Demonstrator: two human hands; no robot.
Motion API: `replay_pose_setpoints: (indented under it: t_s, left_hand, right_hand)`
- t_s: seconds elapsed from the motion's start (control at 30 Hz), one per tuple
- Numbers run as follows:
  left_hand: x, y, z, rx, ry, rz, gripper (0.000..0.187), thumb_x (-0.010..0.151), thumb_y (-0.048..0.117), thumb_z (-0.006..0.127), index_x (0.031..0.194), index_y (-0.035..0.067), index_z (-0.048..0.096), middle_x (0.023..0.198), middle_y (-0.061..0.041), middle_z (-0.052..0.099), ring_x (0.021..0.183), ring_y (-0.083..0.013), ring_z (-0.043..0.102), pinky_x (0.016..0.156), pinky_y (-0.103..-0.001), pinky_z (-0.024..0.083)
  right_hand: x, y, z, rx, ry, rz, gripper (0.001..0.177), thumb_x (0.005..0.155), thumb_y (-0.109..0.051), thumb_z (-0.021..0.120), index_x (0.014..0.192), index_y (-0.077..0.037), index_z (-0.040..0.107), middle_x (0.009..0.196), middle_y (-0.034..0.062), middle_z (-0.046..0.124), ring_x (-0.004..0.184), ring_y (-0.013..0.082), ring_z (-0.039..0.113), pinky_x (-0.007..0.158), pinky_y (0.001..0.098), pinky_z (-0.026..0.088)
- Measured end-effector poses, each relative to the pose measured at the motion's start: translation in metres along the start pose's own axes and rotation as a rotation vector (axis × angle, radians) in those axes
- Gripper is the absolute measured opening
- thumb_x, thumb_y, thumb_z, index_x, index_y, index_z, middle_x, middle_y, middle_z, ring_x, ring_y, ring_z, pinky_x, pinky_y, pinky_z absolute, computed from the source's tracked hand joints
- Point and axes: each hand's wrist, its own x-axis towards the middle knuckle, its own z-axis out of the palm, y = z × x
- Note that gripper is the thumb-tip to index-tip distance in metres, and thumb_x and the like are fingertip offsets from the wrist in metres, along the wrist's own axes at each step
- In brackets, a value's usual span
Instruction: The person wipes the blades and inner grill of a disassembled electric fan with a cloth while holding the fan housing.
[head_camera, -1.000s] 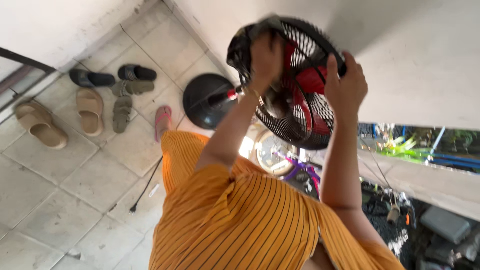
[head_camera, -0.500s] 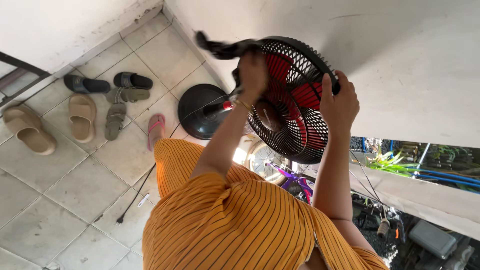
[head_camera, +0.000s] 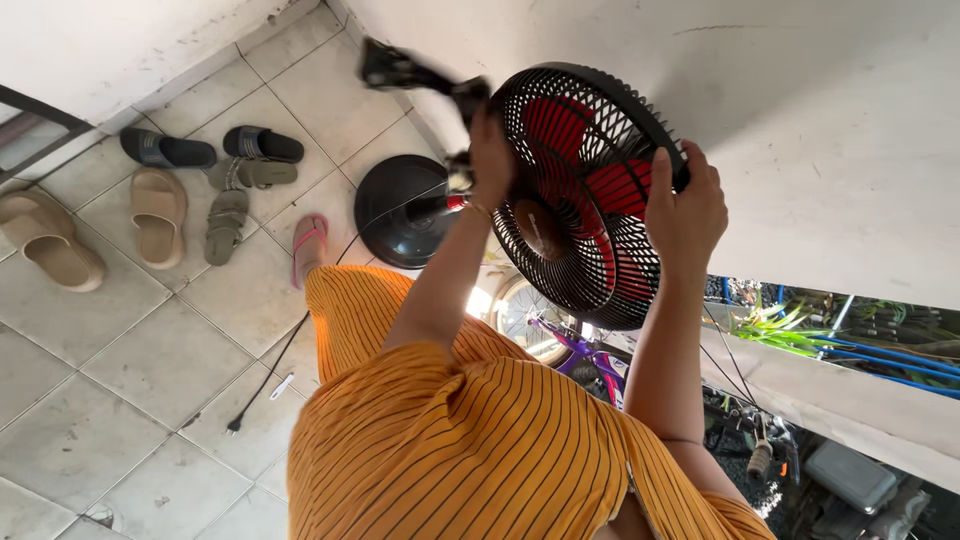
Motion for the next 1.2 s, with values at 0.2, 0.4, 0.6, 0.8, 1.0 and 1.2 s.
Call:
replay_pose_setpoints:
  t_s: [0.2,0.4,0.6,0.8,1.0,1.2]
  left_hand:
    - [-0.020,-0.029,0.010,0.018,0.066,-0.497,0.059,0.108,0.036,0.034,0.145,-0.004,0.057,0.140,-0.029,0.063,0.130,-0.0471,0.056,0.114,-0.045,0.042]
    - [-0.052,-0.031,0.021,0.330,0.061,0.227,0.055,0.109,0.032,0.045,0.144,-0.010,0.048,0.153,-0.033,0.044,0.147,-0.0482,0.033,0.121,-0.046,0.024]
    - [0.002,-0.036,-0.025,-0.676,-0.076,-0.527,0.063,0.110,0.041,0.034,0.137,-0.010,0.058,0.137,-0.025,0.062,0.123,-0.0363,0.056,0.105,-0.040,0.045]
    - [-0.050,-0.009,0.007,0.208,0.216,-0.210,0.052,0.110,0.031,0.038,0.140,-0.009,0.054,0.140,-0.030,0.057,0.131,-0.0431,0.050,0.111,-0.046,0.037]
    - [-0.013,0.081,-0.010,0.164,-0.128,0.367,0.043,0.103,0.023,0.053,0.142,0.006,0.059,0.149,-0.020,0.060,0.142,-0.0339,0.050,0.121,-0.041,0.036]
    - [0.013,-0.015,-0.038,-0.468,-0.264,-0.089,0.048,0.113,0.032,0.036,0.145,0.001,0.056,0.142,-0.012,0.061,0.129,-0.0248,0.058,0.113,-0.034,0.044]
  right_hand:
    - [0.002,0.003,-0.006,0.035,0.004,0.037,0.048,0.105,-0.051,0.057,0.130,-0.011,0.069,0.112,0.0148,0.071,0.100,0.0338,0.070,0.086,0.0466,0.053]
    - [-0.004,0.005,-0.002,0.032,-0.032,0.035,0.048,0.106,-0.050,0.056,0.134,-0.012,0.067,0.111,0.0148,0.070,0.100,0.0337,0.068,0.084,0.0473,0.051]
    - [-0.003,0.000,-0.001,0.018,0.017,0.029,0.050,0.103,-0.052,0.058,0.132,-0.013,0.069,0.112,0.0142,0.072,0.101,0.0336,0.069,0.087,0.0461,0.052]
    - [-0.002,0.000,-0.011,0.075,-0.034,0.144,0.048,0.103,-0.053,0.057,0.130,-0.015,0.069,0.109,0.0115,0.073,0.096,0.0308,0.071,0.082,0.0438,0.053]
    - [-0.012,0.000,-0.010,0.095,0.011,0.028,0.046,0.105,-0.049,0.060,0.130,-0.012,0.070,0.110,0.0143,0.073,0.097,0.0319,0.071,0.083,0.0420,0.053]
    - [-0.009,0.000,-0.007,0.076,-0.010,0.075,0.045,0.103,-0.049,0.061,0.129,-0.013,0.070,0.109,0.0136,0.073,0.097,0.0312,0.071,0.083,0.0419,0.053]
